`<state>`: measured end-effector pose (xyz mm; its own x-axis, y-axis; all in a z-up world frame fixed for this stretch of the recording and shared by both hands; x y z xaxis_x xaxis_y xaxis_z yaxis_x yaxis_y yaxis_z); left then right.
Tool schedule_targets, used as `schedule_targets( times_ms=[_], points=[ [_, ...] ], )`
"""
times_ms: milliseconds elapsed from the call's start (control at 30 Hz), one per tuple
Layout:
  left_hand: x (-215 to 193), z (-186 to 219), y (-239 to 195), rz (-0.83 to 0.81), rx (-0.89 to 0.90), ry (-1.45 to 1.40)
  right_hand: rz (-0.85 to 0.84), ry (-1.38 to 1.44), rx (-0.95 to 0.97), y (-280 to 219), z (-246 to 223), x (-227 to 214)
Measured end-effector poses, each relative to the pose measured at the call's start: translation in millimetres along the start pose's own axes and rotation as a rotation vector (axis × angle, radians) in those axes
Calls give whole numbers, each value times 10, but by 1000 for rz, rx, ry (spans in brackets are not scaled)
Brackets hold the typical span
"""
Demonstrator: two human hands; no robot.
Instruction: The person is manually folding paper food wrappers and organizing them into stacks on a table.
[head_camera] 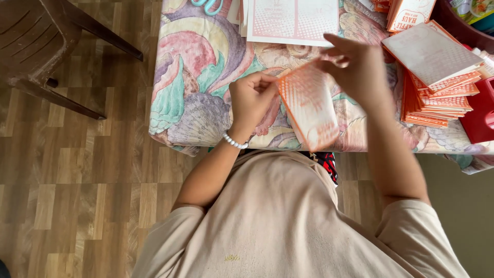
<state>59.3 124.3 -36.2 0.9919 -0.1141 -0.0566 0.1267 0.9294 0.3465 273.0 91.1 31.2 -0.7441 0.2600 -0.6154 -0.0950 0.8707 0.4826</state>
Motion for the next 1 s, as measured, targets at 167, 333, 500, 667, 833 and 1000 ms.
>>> schedule_targets(
  times_ms=[167, 333, 500, 667, 833, 1000],
  points=[
    [-131, -416, -64, 144, -68, 118, 110, -269, -229, -502, -616, 760],
    [-280, -430, -195, 175, -109, 145, 200, -575, -486, -853, -421, 1273],
    [-380, -653, -411, 137, -182, 176, 177, -597, -647, -890, -498, 1211],
    [-407, -464, -408, 20, 105, 521, 2, -489, -678, -883, -411, 1125],
    [-56, -312, -174, -509, 533, 897, -116, -406, -602, -904, -151, 1203],
    [71, -843, -150, -864, 642, 1035, -195, -320, -468, -810, -149, 1158]
  ],
)
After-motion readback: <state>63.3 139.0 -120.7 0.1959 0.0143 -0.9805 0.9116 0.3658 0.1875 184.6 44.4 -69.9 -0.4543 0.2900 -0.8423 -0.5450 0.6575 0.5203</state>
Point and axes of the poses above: each hand's wrist, its own y-axis towards the middle knuckle, its own x-axis out of the palm, z = x × y, the point moved 8 cm from there along y, towards the middle knuckle, and after that the axes turned 6 degrees about y, right-handed, at the moved point
